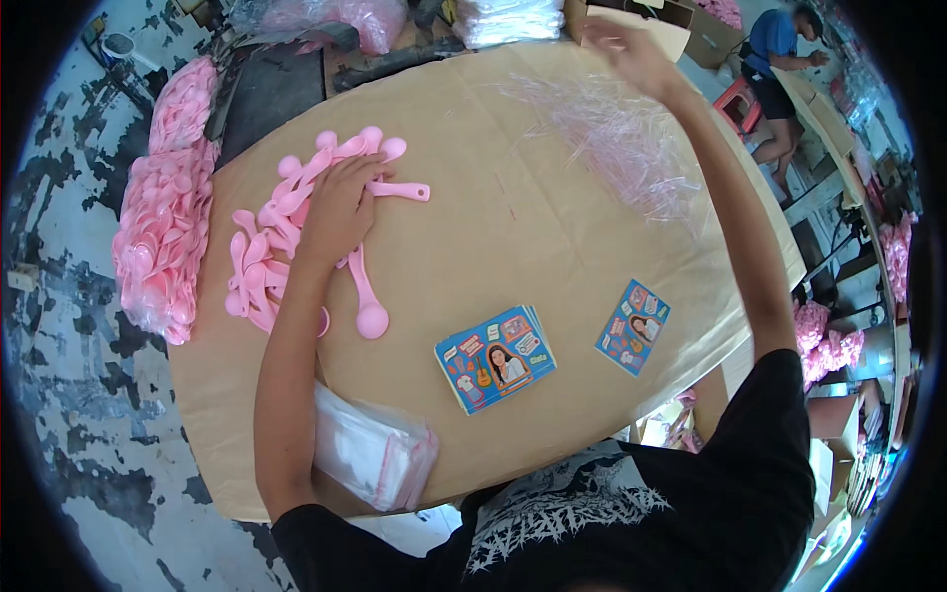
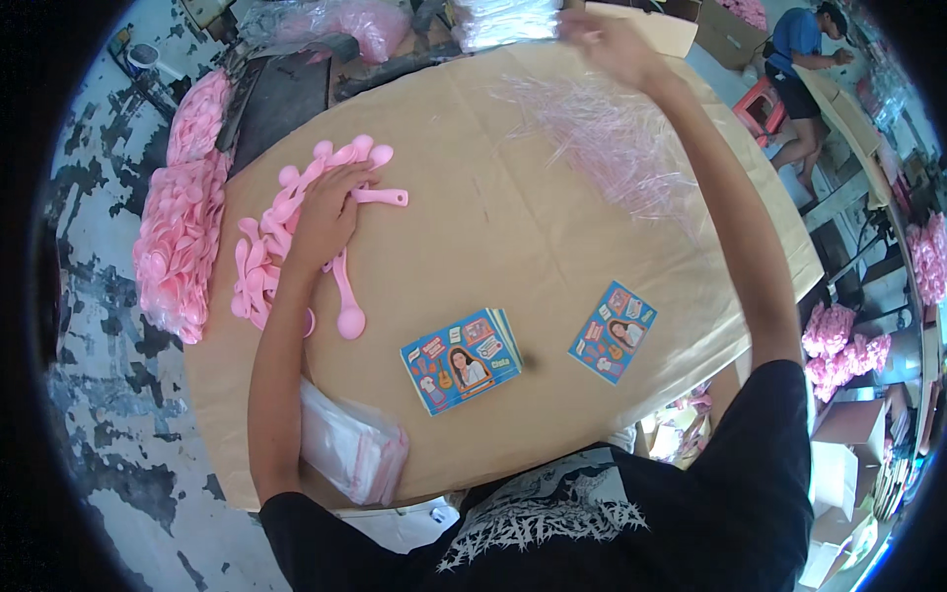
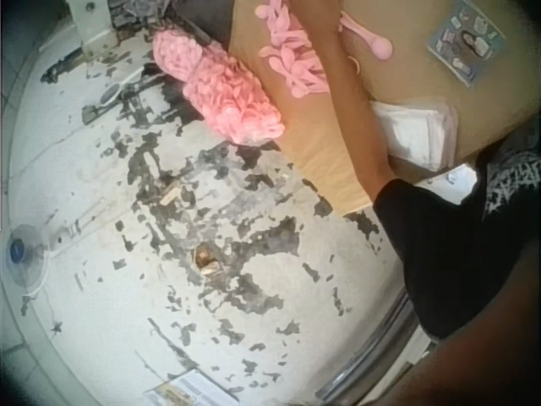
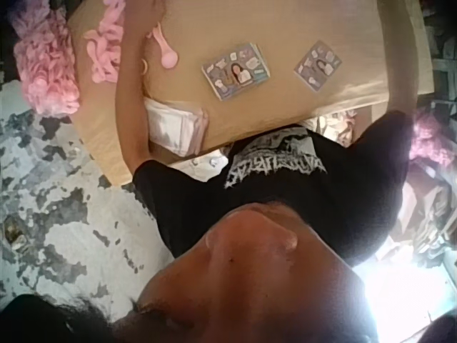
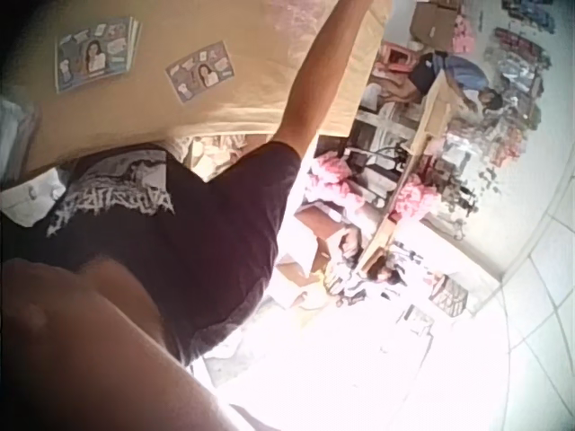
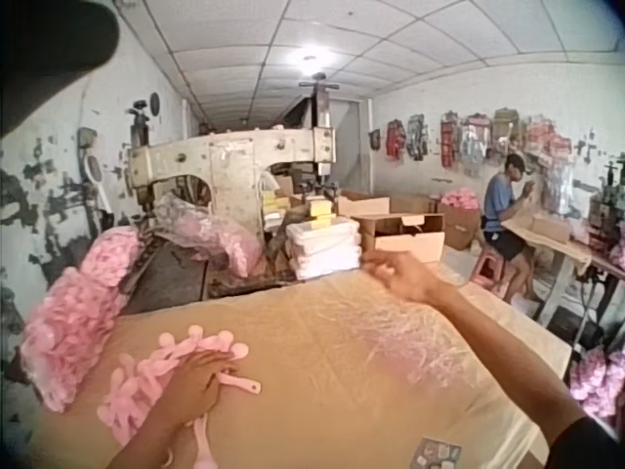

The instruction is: The person packs plastic spoons and printed cards into small plastic bags by hand, then gathers and sweeps plastic wrappers across the table.

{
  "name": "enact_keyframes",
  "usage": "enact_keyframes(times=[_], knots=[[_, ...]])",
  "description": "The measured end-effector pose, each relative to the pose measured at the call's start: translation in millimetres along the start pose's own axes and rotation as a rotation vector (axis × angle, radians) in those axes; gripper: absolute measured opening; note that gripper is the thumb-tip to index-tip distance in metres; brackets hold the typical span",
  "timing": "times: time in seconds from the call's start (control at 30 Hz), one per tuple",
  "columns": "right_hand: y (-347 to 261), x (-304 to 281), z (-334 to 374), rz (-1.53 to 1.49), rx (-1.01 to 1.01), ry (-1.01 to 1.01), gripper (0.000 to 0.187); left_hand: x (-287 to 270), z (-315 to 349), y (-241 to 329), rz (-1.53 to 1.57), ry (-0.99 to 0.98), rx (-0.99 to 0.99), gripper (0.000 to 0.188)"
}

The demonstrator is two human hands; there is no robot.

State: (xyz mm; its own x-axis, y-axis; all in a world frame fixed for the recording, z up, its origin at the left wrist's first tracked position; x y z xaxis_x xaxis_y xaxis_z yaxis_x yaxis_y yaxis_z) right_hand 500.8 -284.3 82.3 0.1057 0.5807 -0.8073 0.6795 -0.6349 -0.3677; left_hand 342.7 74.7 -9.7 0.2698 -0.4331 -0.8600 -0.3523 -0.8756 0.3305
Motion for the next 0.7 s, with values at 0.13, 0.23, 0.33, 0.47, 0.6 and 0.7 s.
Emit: enact_keyframes(times=[0.13,0.23,0.33,0.47,0.6,0.7], knots=[[-147.8,111.8,67.4,-0.009,-0.492,-0.501,0.078,-1.6,0.0,-1.6,0.038,0.038,0.015,0.032],[-164.4,153.6,81.9,0.174,-0.608,-0.442,0.076,-2.0,-5.1,4.1,0.053,0.044,0.011,0.033],[-144.9,171.2,40.2,0.309,-0.518,-0.324,0.067,-5.1,-5.0,5.2,0.056,0.026,-0.009,0.034],[-106.6,193.8,-21.3,0.412,-0.471,-0.382,0.061,-0.2,0.1,-2.1,0.074,0.012,-0.015,0.035],[-62.5,185.1,-35.1,0.525,-0.219,-0.513,0.059,1.9,-0.1,5.5,0.054,-0.019,-0.013,0.035],[-34.9,167.0,-18.1,0.564,0.009,-0.533,0.060,0.0,-1.0,7.8,0.058,-0.026,-0.013,0.035]])
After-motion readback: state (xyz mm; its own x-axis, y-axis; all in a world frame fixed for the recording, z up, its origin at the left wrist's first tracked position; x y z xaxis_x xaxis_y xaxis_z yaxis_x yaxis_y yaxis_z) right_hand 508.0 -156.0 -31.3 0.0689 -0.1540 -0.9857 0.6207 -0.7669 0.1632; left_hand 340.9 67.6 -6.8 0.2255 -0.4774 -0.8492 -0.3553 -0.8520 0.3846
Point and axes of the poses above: each hand's wrist, its own z-axis away from the middle knuckle, its own x-axis out of the palm, y = z × x, the point moved 8 cm from there along -z, towards the middle knuckle, and after that the axes turned 9 degrees about -x, right-handed, at the moved point
